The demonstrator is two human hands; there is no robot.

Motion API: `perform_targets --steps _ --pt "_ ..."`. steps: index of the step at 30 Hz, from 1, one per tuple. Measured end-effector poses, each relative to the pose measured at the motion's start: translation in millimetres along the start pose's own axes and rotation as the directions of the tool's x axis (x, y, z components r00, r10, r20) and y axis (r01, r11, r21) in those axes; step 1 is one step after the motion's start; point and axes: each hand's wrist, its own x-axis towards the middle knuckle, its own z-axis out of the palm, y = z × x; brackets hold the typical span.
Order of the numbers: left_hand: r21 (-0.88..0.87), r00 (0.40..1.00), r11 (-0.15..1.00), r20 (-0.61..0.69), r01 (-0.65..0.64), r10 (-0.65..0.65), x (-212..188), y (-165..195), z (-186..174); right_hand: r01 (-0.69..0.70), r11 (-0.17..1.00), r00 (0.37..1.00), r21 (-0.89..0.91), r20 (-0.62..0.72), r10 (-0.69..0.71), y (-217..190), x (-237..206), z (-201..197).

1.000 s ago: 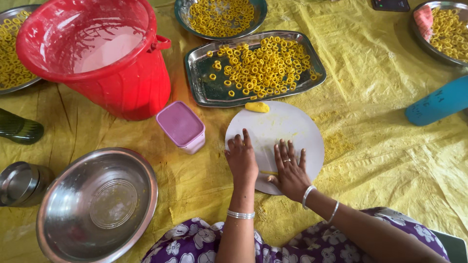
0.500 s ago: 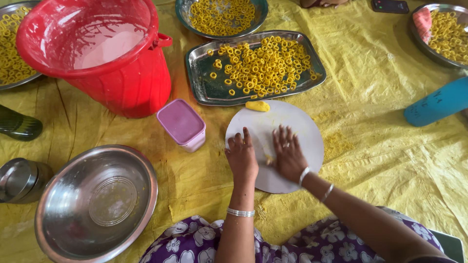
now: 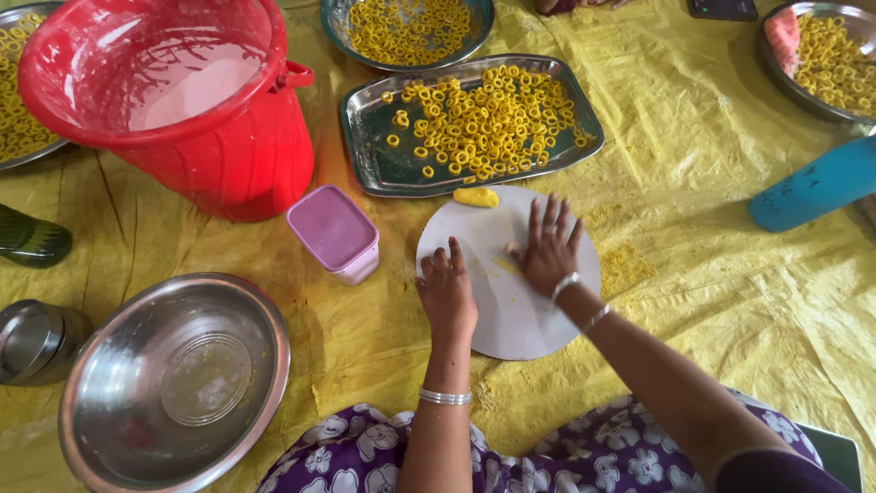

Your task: The person rolls small pieces of yellow dough into thin ropes on a white board and joins the ends to form rings. The finished rings are placed onto nearby metal trays.

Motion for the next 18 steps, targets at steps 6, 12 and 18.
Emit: perform_targets --steps 6,12,18 --pt "-0.007 0.998 1.0 -0.064 -0.023 0.022 1 -2 7 0.16 0.964 0.946 0.211 0.245 -0.211 -7 -37 25" --pt "-0.007 0.995 0.999 -0.099 -0.031 0.03 -3 -1 2 0.034 0.943 0.999 0.33 -0.051 -0.019 4 -6 16" --pt "-0.011 1.0 1.0 -0.009 -0.022 0.021 -4 0 -8 0.112 0.994 0.982 0.004 0.151 -0.111 -30 -12 4"
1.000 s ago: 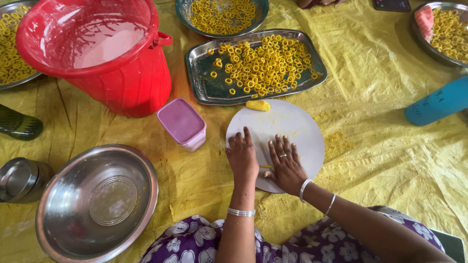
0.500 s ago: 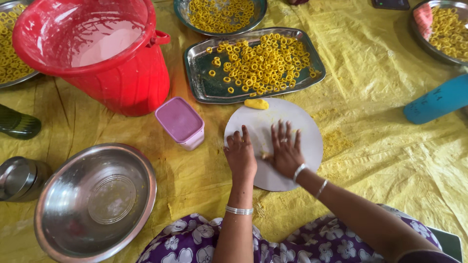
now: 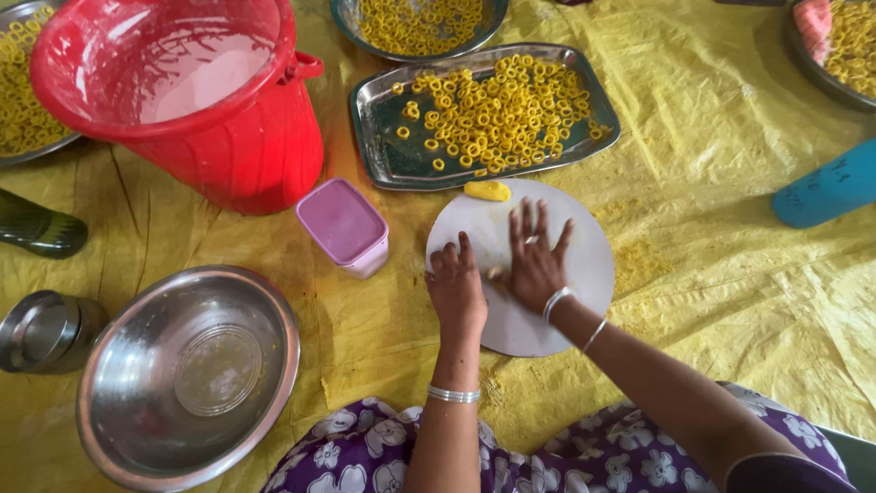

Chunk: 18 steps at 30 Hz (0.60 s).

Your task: The person rolls small pieces of yellow dough into thin ropes on a white board and joins the ends to form rings. The finished rings are placed onto nearby metal trays.

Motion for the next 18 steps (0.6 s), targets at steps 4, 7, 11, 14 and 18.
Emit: perform_targets --steps 4,7,11,14,18 --pt "-0.011 0.999 1.0 -0.037 0.009 -0.01 -1 1 1 0.03 0.999 0.964 -0.024 -0.263 -0.036 10 11 0" --pt "-0.008 0.999 1.0 -0.032 0.011 -0.011 0 1 4 0.073 0.995 0.99 -0.068 -0.114 -0.081 10 6 13" --pt "-0.02 0.997 1.0 -0.081 -0.004 0.002 0 0 7 0.067 0.997 0.982 -0.033 -0.172 -0.072 10 12 13" --pt "0.009 0.999 1.0 -0.047 -0.009 0.01 -1 -1 8 0.029 0.999 0.951 -0.022 -0.309 -0.035 14 21 2" --pt "-0.036 1.0 0.999 -0.027 0.013 -0.014 2 1 6 0.056 0.998 0.987 -0.022 -0.148 -0.059 3 5 -6"
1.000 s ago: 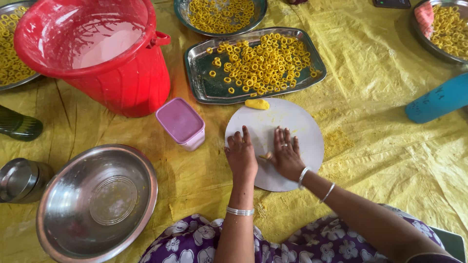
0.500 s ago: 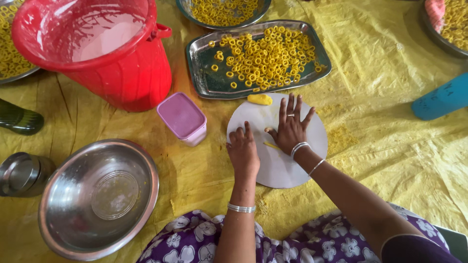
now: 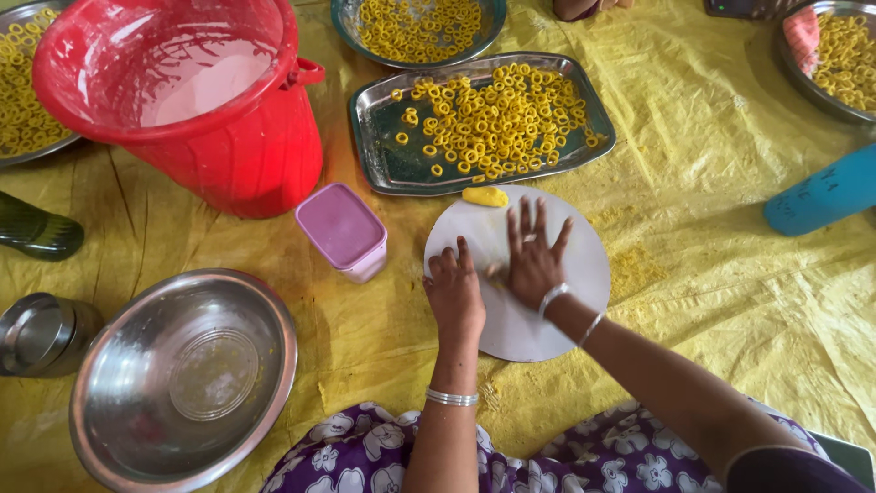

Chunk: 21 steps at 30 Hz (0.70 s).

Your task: The person rolls small pieces of yellow dough into thin ropes on a white board and joins the ends to form rings. The finished rings are placed onto nearby metal trays.

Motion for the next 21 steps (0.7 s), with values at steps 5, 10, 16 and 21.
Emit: perform_targets --steps 5,10,16,21 --pt "0.026 1.0 1.0 0.011 0.005 -0.005 -3 1 -6 -0.018 1.0 0.997 -0.004 0.081 0.019 4 2 2" --pt "-0.012 0.99 1.0 0.137 0.025 -0.023 -4 1 -15 -0.07 0.943 0.984 0.325 -0.132 0.118 60 40 -3" --pt "0.028 0.999 0.999 0.038 0.019 -0.02 0 2 -5 0.114 0.981 0.983 -0.155 0.16 -0.089 46 -11 7" --pt "0.032 1.0 0.999 -0.001 0.003 -0.003 1 -2 5 0.296 0.951 0.893 -0.086 0.377 -0.244 13 -55 3"
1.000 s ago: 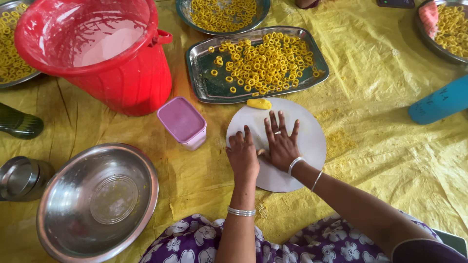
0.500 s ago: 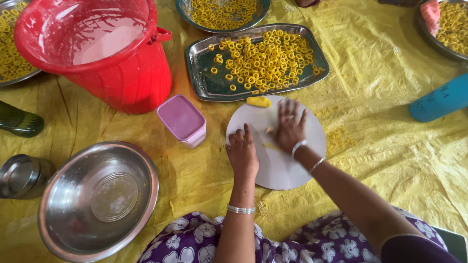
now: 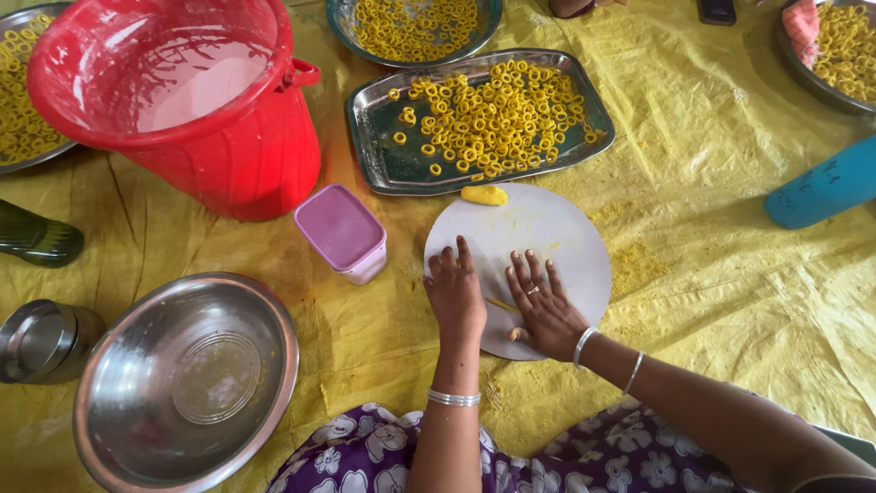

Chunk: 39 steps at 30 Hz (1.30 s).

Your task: The person rolls small pieces of yellow dough into thin ropes on a white board and joins the ends to form rings. The finished rings are placed onto nearby metal trays.

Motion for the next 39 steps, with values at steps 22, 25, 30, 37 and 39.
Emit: perform_targets --steps 22,25,30,37,39 --pt "-0.018 1.0 1.0 0.011 -0.005 0.005 -3 -2 -2 -0.34 0.938 0.935 0.065 -0.089 0.344 31 39 -15" --pt "-0.018 0.997 0.999 -0.078 -0.029 0.028 -2 -2 -4 -0.338 0.912 0.873 0.232 -0.284 0.396 55 55 -24" --pt "-0.063 0.999 0.998 0.035 -0.003 0.005 0 -5 -3 -0.049 0.979 0.987 -0.197 -0.162 0.017 14 34 -3" --pt "-0.058 1.0 0.998 0.019 -0.016 0.017 0 -10 4 -0.183 0.978 0.983 -0.102 0.007 0.184 18 36 -15" --pt "-0.054 1.0 0.998 0.019 -0.017 0.018 1 -11 3 -0.283 0.957 0.941 0.061 -0.176 0.289 40 51 -21"
